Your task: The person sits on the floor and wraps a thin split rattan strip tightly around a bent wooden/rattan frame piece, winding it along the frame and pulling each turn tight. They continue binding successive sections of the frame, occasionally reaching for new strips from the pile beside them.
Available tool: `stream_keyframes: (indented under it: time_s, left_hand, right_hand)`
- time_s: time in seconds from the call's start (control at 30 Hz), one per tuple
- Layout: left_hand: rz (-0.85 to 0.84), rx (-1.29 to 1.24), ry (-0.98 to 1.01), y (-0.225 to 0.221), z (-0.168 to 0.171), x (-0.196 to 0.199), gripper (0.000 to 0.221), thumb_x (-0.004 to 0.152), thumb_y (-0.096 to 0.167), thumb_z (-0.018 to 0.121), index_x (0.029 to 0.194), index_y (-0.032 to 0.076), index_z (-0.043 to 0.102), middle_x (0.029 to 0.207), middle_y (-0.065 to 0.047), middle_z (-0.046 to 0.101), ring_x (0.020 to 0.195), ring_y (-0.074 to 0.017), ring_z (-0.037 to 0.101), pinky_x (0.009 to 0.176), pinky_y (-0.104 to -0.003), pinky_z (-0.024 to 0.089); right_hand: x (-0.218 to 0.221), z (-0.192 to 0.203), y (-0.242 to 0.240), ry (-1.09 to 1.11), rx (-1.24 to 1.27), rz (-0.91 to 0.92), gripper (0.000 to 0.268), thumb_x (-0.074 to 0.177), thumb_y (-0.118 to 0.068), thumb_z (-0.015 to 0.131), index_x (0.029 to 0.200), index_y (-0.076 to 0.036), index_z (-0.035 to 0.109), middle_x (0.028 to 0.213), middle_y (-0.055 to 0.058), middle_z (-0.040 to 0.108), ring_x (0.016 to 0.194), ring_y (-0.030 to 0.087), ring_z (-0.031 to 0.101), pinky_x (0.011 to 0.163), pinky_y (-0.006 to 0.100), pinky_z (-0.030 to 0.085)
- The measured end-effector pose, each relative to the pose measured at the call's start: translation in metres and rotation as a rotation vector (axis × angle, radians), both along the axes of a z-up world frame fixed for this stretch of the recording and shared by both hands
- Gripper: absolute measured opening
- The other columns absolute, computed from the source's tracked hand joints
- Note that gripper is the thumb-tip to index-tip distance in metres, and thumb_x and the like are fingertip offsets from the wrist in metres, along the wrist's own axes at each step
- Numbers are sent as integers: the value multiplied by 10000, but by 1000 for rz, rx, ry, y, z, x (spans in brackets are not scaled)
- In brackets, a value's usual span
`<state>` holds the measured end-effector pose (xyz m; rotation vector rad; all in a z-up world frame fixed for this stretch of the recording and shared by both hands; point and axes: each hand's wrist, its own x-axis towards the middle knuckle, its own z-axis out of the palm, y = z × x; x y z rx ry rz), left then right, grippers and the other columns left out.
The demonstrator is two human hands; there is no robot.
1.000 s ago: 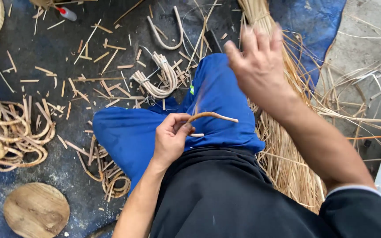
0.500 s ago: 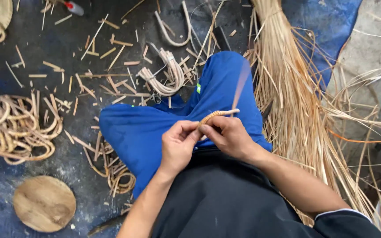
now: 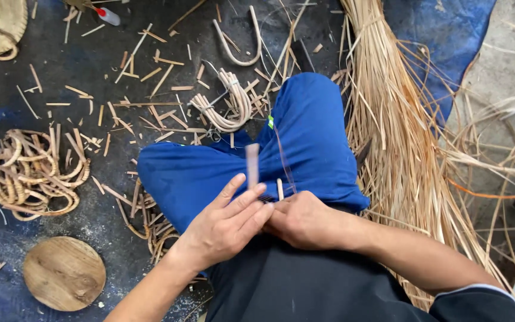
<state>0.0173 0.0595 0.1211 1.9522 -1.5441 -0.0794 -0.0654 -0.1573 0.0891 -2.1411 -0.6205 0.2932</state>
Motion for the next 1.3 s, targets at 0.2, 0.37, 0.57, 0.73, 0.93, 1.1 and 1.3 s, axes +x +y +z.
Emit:
stream_keyframes:
  time_s: [0.2,0.37,0.57,0.73,0.93,1.1,1.3]
  left_hand:
    - [8,9,293,0,-20,-20,259,799,39,759,1019,-25,639,1002,-156,687,1004,-332,681,1071,-499,493]
    - [103,-63,558,-5,-22,-29,230,753,-17,761,963,9,670,859,-112,690,829,-309,679,851,-423,531]
    - [217,-97,620,-9,-22,-31,185,780,-10,740,939,40,662,827,-88,690,766,-295,673,730,-393,499]
    - [374,-155,597,-13,-11,-30,181,814,-29,699,975,48,673,798,-76,649,671,-251,610,647,-357,476]
    - [467,-238,956,4,-6,-35,112,885,-32,681,985,16,662,759,-10,608,614,-70,520,555,-248,428]
    - [441,-284,1038,11,-11,-34,113,904,-41,665,1007,1,644,777,-1,593,654,-50,499,580,-230,409]
    - [434,-221,1061,11,-19,-41,101,888,-38,673,978,0,647,724,6,563,601,-40,461,539,-221,373]
  right_hand:
    - [-4,18,-4,-131,-212,177,129,843,-150,633,836,-29,589,753,91,632,673,277,660,612,419,540]
    - [-5,27,-11,-227,-222,175,196,857,-146,613,966,17,623,771,88,632,700,258,664,632,390,538]
    - [23,42,-27,-73,-93,148,192,895,-202,720,912,-39,622,802,97,653,764,312,674,708,426,536]
    - [49,58,-40,-87,-17,165,282,880,-226,732,1098,-53,694,1075,139,653,1036,324,632,927,428,516]
    - [81,36,-71,-160,195,-126,355,936,-175,719,1276,-80,685,1421,166,602,1353,303,557,1187,384,416]
    - [75,11,-66,27,170,7,413,843,-148,780,1221,-17,678,1136,141,675,1111,323,600,1020,439,428]
    - [78,22,-84,-270,-52,-169,138,849,-155,820,927,-103,719,821,42,629,862,244,614,999,436,461]
